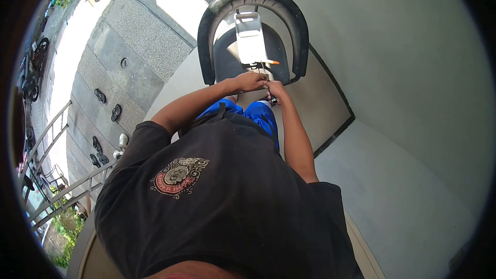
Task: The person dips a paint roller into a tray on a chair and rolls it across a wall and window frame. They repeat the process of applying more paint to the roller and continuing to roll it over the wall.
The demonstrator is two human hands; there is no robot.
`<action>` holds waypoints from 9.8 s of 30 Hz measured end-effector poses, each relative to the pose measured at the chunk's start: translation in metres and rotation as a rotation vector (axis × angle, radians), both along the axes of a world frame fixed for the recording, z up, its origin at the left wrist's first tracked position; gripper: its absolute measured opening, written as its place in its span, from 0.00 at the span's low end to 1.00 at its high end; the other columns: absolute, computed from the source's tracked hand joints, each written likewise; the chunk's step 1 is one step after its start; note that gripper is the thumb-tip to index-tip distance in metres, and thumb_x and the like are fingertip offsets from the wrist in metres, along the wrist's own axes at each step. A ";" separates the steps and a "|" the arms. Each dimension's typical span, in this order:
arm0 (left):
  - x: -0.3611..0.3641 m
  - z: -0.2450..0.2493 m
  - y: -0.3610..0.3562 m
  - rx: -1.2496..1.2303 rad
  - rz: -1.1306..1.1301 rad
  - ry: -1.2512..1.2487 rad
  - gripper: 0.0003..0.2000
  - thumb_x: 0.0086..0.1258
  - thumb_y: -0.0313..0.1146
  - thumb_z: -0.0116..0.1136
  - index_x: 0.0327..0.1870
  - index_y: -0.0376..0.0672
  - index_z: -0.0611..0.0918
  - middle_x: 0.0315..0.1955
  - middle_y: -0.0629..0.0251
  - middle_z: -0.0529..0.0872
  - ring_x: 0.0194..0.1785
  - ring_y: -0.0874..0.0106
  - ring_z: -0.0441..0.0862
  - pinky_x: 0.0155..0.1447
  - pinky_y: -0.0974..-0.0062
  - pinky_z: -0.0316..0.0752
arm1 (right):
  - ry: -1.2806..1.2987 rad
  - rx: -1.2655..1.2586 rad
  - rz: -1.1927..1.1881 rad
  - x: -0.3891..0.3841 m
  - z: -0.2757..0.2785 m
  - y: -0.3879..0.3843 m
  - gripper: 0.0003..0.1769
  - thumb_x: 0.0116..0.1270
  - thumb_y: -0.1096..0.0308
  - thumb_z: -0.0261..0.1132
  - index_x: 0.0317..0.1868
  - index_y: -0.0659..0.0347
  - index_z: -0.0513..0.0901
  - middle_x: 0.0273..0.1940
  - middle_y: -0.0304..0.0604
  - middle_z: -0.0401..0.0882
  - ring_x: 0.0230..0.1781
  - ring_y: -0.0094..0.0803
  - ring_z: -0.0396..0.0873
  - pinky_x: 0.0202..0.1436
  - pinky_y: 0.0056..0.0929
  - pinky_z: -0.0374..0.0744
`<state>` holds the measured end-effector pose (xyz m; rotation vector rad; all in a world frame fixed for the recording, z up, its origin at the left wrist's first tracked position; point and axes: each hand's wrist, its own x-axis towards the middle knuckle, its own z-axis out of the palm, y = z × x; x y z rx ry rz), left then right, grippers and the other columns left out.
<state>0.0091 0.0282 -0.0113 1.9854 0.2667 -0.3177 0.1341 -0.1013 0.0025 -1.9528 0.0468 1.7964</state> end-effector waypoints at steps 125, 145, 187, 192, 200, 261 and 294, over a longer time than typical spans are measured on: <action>-0.008 -0.026 -0.036 -1.063 0.421 0.621 0.23 0.73 0.44 0.57 0.58 0.34 0.74 0.51 0.56 0.82 0.51 0.60 0.83 0.55 0.64 0.79 | -0.112 0.107 -0.121 -0.061 0.080 -0.064 0.34 0.69 0.65 0.63 0.74 0.50 0.64 0.23 0.29 0.71 0.19 0.17 0.66 0.21 0.20 0.66; -0.016 0.143 0.171 -0.188 0.485 -0.529 0.16 0.78 0.34 0.49 0.59 0.32 0.76 0.50 0.56 0.86 0.55 0.69 0.82 0.60 0.74 0.74 | 0.107 0.157 -0.339 -0.029 0.038 -0.008 0.34 0.72 0.64 0.60 0.76 0.48 0.59 0.22 0.27 0.66 0.17 0.13 0.62 0.19 0.17 0.61; -0.059 0.096 0.110 -0.186 0.552 0.006 0.17 0.75 0.37 0.51 0.57 0.34 0.77 0.45 0.58 0.87 0.49 0.69 0.83 0.54 0.73 0.74 | -1.067 0.400 0.177 -0.056 0.095 -0.085 0.19 0.65 0.62 0.64 0.54 0.61 0.78 0.40 0.58 0.84 0.41 0.56 0.83 0.43 0.44 0.80; -0.005 0.130 0.029 -0.447 0.238 0.254 0.24 0.76 0.46 0.50 0.64 0.38 0.72 0.50 0.58 0.85 0.54 0.67 0.81 0.58 0.67 0.73 | -1.318 0.466 -0.040 -0.073 0.136 -0.149 0.17 0.62 0.66 0.68 0.51 0.60 0.80 0.38 0.54 0.84 0.38 0.52 0.84 0.41 0.42 0.80; 0.086 0.163 -0.092 -0.862 -0.023 0.262 0.20 0.78 0.49 0.46 0.57 0.41 0.73 0.55 0.57 0.83 0.56 0.65 0.81 0.58 0.66 0.75 | -1.535 0.416 -0.172 -0.086 0.164 -0.237 0.16 0.58 0.69 0.70 0.47 0.59 0.79 0.37 0.47 0.82 0.37 0.47 0.82 0.39 0.40 0.78; 0.335 0.251 -0.654 -0.742 -1.965 0.283 0.07 0.75 0.28 0.53 0.48 0.36 0.76 0.39 0.61 0.86 0.45 0.74 0.83 0.52 0.75 0.75 | -1.314 -0.299 -2.282 0.058 0.211 -0.476 0.20 0.75 0.55 0.58 0.26 0.57 0.72 0.18 0.29 0.68 0.16 0.16 0.65 0.17 0.21 0.64; 0.337 0.196 -0.658 -0.566 -1.714 0.179 0.12 0.78 0.34 0.49 0.39 0.35 0.81 0.34 0.63 0.87 0.39 0.76 0.82 0.48 0.75 0.75 | -1.113 -0.577 -2.101 0.071 0.177 -0.487 0.15 0.72 0.61 0.58 0.37 0.67 0.76 0.23 0.45 0.74 0.23 0.30 0.73 0.30 0.34 0.71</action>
